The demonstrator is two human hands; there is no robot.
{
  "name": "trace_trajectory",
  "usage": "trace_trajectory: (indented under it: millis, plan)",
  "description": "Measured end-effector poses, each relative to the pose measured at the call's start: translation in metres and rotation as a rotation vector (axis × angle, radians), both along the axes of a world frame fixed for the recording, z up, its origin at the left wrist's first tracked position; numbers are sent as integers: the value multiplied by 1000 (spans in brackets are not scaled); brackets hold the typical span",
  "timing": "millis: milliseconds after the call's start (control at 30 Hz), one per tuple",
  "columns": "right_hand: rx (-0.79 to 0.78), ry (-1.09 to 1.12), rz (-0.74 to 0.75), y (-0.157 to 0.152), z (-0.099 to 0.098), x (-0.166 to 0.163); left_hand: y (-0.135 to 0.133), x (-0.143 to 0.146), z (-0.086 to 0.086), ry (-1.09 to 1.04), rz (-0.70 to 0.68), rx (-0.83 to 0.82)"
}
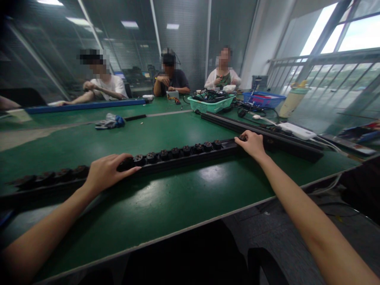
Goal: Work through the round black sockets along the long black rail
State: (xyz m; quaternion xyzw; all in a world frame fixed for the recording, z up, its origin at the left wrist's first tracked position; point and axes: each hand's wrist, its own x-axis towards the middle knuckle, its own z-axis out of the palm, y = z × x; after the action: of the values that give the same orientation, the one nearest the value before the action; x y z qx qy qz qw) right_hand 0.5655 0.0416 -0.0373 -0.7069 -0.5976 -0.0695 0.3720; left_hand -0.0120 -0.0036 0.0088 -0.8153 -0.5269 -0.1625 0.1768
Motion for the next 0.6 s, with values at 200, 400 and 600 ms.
trace_trajectory:
  millis: [200,400,600]
  plan:
    - [7,-1,-31,4,-4,11,-1,1,1,-10,0,3]
    - [0,-15,-68,7,-8,19,-1,2,1,-23,-8,6]
    - [22,-61,-91,8,-8,26,0,1,0,-2,-9,11]
